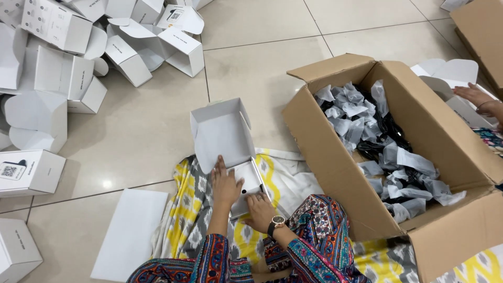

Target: The person packs handheld electronic devices into individual retail boxes and then places them into a larger shipping carton.

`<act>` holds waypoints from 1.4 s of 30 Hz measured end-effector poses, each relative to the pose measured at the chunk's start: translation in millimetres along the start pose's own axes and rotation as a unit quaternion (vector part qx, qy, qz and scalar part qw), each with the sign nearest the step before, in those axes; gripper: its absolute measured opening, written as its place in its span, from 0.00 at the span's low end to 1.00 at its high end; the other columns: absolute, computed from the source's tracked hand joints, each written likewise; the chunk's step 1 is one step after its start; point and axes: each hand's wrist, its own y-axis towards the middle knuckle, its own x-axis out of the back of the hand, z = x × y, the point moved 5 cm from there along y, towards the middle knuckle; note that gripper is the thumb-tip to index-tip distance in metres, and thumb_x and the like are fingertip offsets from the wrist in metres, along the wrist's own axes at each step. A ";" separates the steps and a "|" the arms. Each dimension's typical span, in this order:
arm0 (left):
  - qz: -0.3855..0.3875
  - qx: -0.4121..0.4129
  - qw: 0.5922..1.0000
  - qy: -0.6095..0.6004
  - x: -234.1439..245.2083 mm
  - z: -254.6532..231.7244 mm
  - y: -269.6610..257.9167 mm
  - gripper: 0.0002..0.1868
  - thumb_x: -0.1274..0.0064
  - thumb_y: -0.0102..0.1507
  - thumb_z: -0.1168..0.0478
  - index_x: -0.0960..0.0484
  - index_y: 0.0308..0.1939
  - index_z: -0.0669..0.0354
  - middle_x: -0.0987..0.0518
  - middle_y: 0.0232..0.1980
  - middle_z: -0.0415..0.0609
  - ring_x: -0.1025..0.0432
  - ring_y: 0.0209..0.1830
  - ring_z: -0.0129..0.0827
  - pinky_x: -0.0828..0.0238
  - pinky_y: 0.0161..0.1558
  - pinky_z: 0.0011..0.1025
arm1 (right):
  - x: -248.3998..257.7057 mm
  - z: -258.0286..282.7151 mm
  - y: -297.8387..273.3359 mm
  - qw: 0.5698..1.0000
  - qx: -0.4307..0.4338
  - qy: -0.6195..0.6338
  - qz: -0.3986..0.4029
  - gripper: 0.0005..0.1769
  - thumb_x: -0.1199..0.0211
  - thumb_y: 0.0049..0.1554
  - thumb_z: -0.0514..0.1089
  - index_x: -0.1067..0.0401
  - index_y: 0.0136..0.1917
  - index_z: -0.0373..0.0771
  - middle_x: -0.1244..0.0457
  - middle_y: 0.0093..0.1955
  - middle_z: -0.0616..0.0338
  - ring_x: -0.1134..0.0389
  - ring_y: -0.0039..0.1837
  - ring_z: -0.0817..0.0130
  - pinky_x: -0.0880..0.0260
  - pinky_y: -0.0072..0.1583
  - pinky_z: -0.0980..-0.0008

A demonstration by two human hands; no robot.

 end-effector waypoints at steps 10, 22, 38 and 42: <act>0.202 0.033 0.969 0.139 0.2 -6.0 -1.8 0.53 0.32 0.51 0.38 0.36 0.74 0.52 0.49 0.80 0.57 0.54 0.79 0.51 0.54 0.72 0.61 | -8.3 -5.3 9.1 0.994 -0.054 0.022 0.095 0.48 0.29 0.49 0.67 0.39 0.69 0.33 0.36 0.60 0.47 0.32 0.60 0.52 0.53 0.75 0.49; 0.138 -0.032 0.983 0.120 -15.9 -12.7 -13.6 0.19 0.39 0.54 0.61 0.21 0.49 0.58 0.20 0.47 0.54 0.24 0.49 0.47 0.36 0.60 0.50 | -18.7 -7.9 14.5 0.990 -0.050 -0.021 0.131 0.39 0.32 0.50 0.71 0.28 0.58 0.36 0.33 0.57 0.49 0.33 0.62 0.54 0.45 0.66 0.53; 0.255 -0.088 0.963 0.019 -44.4 -3.6 -38.2 0.08 0.44 0.57 0.66 0.14 0.39 0.57 0.17 0.41 0.59 0.22 0.45 0.54 0.24 0.47 0.47 | -35.8 -20.3 12.6 0.995 -0.022 0.012 0.099 0.16 0.37 0.57 0.57 0.23 0.47 0.44 0.29 0.42 0.52 0.27 0.46 0.53 0.28 0.47 0.52; 0.275 -0.092 0.957 0.006 -57.5 -1.1 -35.1 0.09 0.43 0.59 0.64 0.14 0.42 0.57 0.17 0.43 0.60 0.22 0.47 0.55 0.25 0.48 0.47 | -38.0 -20.7 16.0 0.994 -0.019 0.016 0.106 0.16 0.37 0.57 0.57 0.22 0.46 0.44 0.29 0.42 0.51 0.27 0.46 0.53 0.28 0.47 0.53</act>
